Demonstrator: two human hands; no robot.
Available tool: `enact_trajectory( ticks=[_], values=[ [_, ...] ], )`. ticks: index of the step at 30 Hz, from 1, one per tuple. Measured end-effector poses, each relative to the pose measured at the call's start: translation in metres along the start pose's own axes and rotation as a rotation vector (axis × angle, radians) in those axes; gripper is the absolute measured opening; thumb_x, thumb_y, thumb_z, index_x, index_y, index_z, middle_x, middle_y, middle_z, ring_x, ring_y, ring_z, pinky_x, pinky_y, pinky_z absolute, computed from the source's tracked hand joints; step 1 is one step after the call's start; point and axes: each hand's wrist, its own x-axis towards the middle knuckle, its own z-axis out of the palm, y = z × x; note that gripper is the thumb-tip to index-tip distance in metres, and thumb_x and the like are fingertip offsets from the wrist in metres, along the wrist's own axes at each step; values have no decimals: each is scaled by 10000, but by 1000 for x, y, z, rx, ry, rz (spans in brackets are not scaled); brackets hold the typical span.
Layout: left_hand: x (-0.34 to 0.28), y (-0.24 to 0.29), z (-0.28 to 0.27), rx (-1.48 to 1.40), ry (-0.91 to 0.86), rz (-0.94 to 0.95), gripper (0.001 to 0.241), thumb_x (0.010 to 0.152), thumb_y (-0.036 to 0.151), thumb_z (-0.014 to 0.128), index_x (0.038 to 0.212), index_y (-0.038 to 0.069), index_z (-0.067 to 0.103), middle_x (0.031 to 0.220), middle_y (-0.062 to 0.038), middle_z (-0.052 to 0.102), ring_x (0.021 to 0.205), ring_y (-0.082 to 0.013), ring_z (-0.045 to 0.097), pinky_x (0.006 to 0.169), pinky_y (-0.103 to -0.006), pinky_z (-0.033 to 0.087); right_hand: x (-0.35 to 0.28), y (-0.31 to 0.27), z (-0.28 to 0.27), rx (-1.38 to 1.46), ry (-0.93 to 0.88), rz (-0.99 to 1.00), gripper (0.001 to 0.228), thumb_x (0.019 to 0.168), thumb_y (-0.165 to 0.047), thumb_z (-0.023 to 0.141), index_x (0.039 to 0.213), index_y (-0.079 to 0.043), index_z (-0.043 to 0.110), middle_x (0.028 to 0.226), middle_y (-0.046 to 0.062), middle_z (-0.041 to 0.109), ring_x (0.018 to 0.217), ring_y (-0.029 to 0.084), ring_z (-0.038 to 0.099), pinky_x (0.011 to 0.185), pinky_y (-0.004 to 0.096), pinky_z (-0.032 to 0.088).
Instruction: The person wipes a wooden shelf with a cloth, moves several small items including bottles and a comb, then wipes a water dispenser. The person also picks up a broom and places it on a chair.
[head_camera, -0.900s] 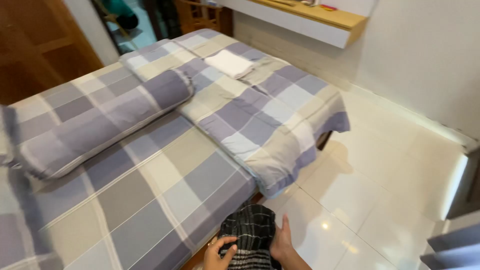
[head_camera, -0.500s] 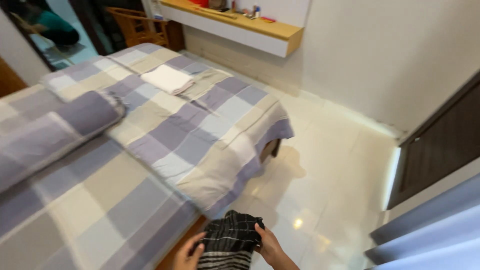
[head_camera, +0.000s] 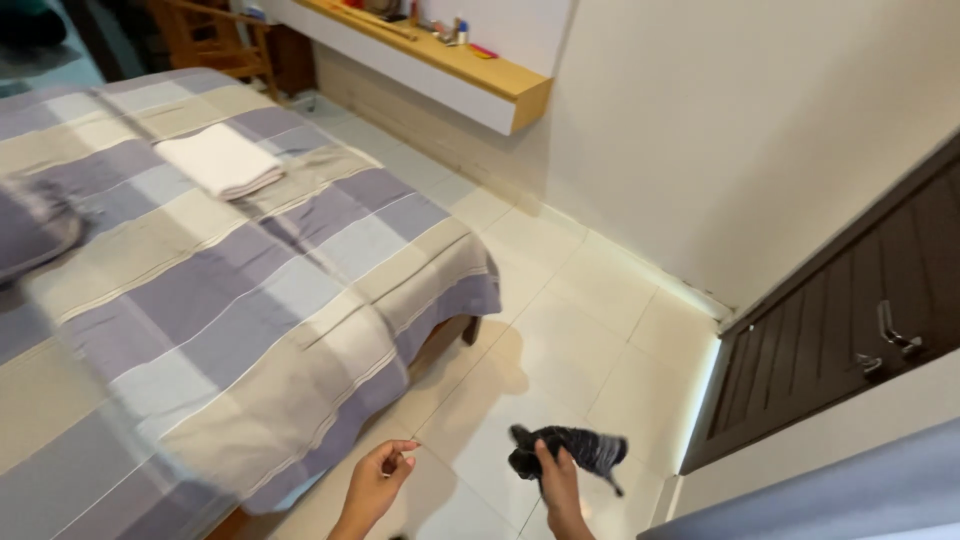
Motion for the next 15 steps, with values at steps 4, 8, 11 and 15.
enact_trajectory(
  ticks=[4, 8, 11, 15],
  values=[
    [76, 22, 47, 61, -54, -5, 293, 864, 82, 752, 1157, 80, 760, 730, 23, 575, 655, -74, 558, 642, -248, 496, 26, -74, 19, -54, -40, -103, 358, 924, -334, 717, 1076, -13, 679, 900, 20, 641, 808, 123, 578, 715, 299, 475],
    [182, 55, 96, 50, -175, -45, 671, 740, 48, 814, 1350, 198, 576, 1050, -19, 580, 803, -137, 598, 702, -303, 527, 70, -165, 36, -214, -294, -72, 346, 939, -353, 734, 936, -8, 711, 698, -7, 576, 598, 95, 501, 542, 287, 405],
    [265, 71, 137, 163, -430, 78, 882, 654, 30, 871, 1428, 225, 496, 1261, -62, 551, 1003, -236, 595, 815, -376, 509, 99, -212, 30, -272, -548, -57, 352, 964, -360, 726, 908, -13, 714, 659, -32, 576, 577, 69, 500, 531, 264, 403],
    [386, 16, 233, 387, -763, 470, 539, 716, 66, 791, 1244, 32, 687, 1173, -210, 694, 1086, -400, 675, 936, -429, 509, 170, -271, -1, -407, -741, -122, 372, 992, -365, 709, 922, -1, 686, 691, -39, 588, 635, 56, 534, 571, 251, 443]
  ],
)
